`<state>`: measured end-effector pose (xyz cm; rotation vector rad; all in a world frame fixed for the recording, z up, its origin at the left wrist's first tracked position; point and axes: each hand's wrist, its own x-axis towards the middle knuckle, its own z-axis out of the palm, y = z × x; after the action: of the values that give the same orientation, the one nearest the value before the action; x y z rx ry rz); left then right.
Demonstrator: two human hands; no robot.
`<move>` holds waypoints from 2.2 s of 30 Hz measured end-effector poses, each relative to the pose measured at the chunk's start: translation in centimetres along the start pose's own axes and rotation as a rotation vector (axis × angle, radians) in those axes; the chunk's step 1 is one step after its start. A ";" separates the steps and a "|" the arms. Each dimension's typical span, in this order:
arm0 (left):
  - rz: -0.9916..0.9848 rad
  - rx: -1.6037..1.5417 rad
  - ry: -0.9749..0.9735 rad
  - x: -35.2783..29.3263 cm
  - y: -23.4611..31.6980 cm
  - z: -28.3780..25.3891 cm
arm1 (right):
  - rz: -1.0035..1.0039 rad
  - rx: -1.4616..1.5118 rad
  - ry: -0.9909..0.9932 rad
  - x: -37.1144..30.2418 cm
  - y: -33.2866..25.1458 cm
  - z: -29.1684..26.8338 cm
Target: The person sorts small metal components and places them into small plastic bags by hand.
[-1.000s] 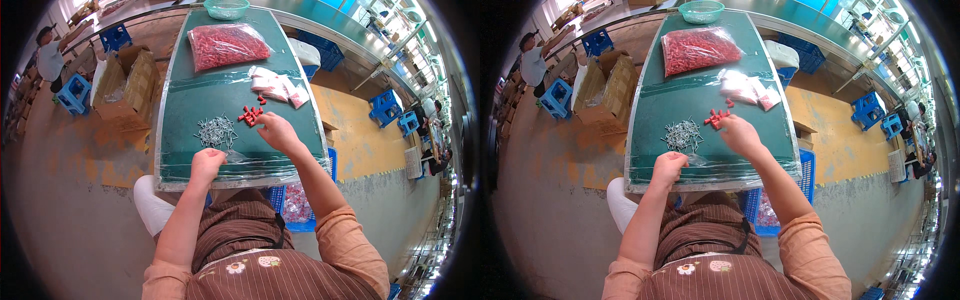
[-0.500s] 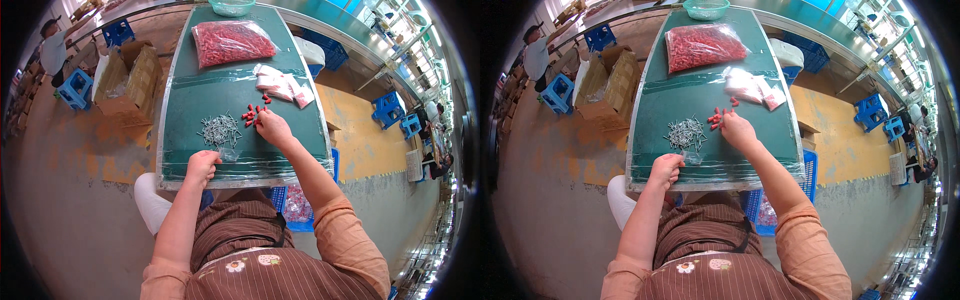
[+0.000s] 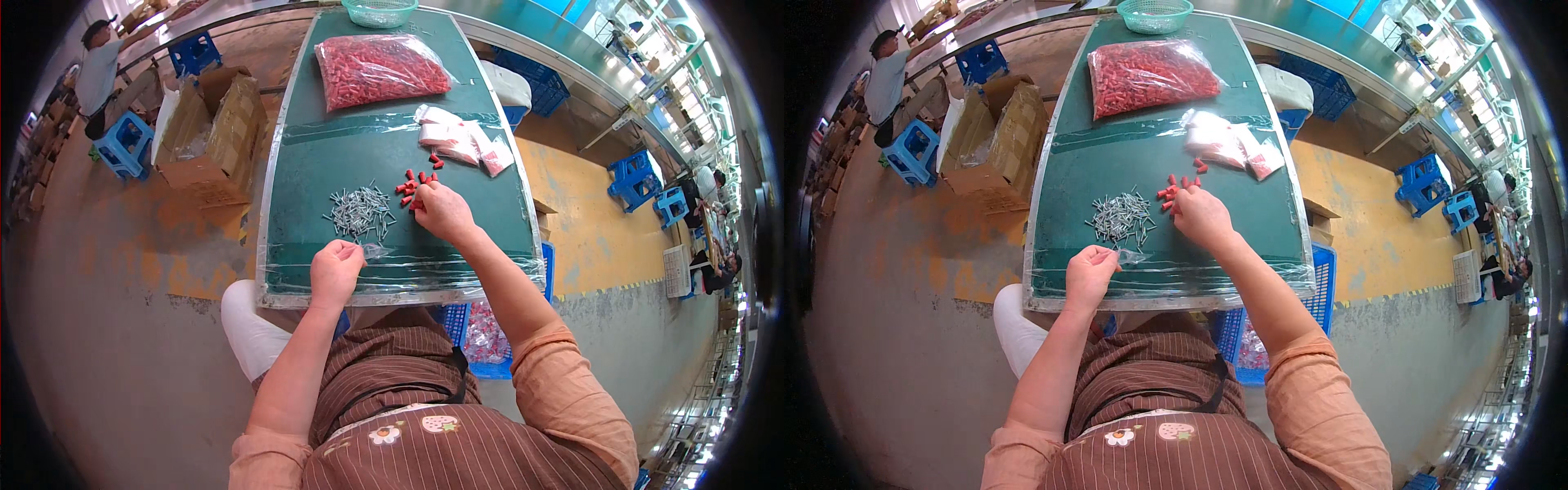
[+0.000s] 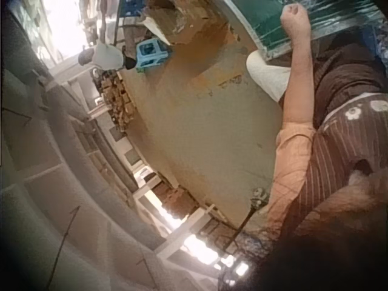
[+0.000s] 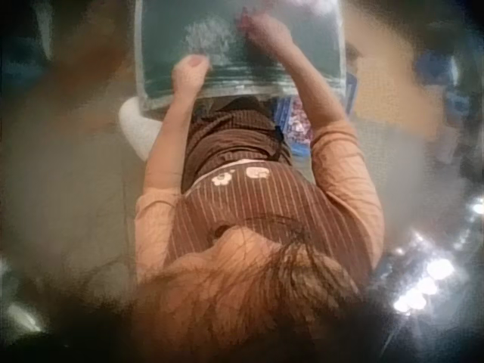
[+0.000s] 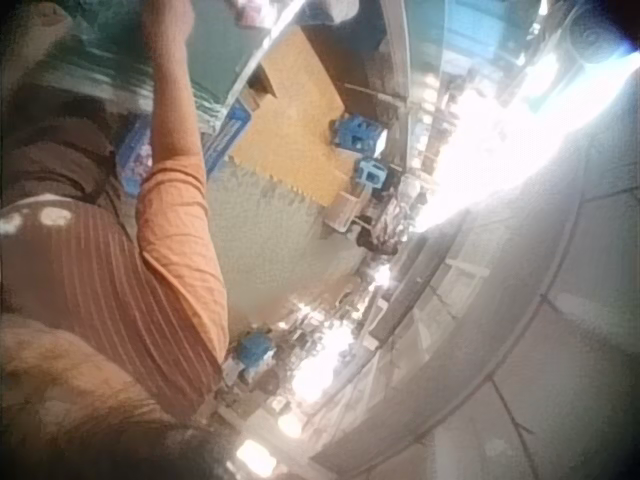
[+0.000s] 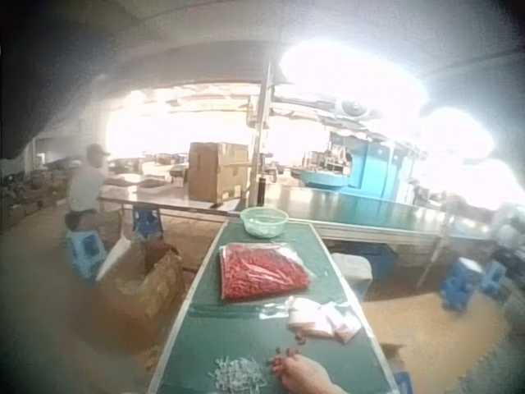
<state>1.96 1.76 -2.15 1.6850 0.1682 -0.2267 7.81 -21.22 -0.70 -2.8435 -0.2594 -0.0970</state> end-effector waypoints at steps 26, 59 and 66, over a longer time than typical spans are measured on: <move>0.177 0.153 0.039 1.0 -1.8 -1.1 | -0.343 -0.017 0.001 -0.2 -1.8 3.5; 0.213 0.303 0.008 -1.5 3.0 4.5 | -0.220 -0.033 -0.235 -5.8 -7.0 -6.3; 0.131 0.265 -0.014 -1.2 3.3 3.9 | -0.240 0.054 -0.148 -6.4 -6.7 -8.1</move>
<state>1.36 -2.48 0.85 1.9494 0.0171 -0.1677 -0.01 -18.30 8.25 -2.7565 -0.6251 0.0714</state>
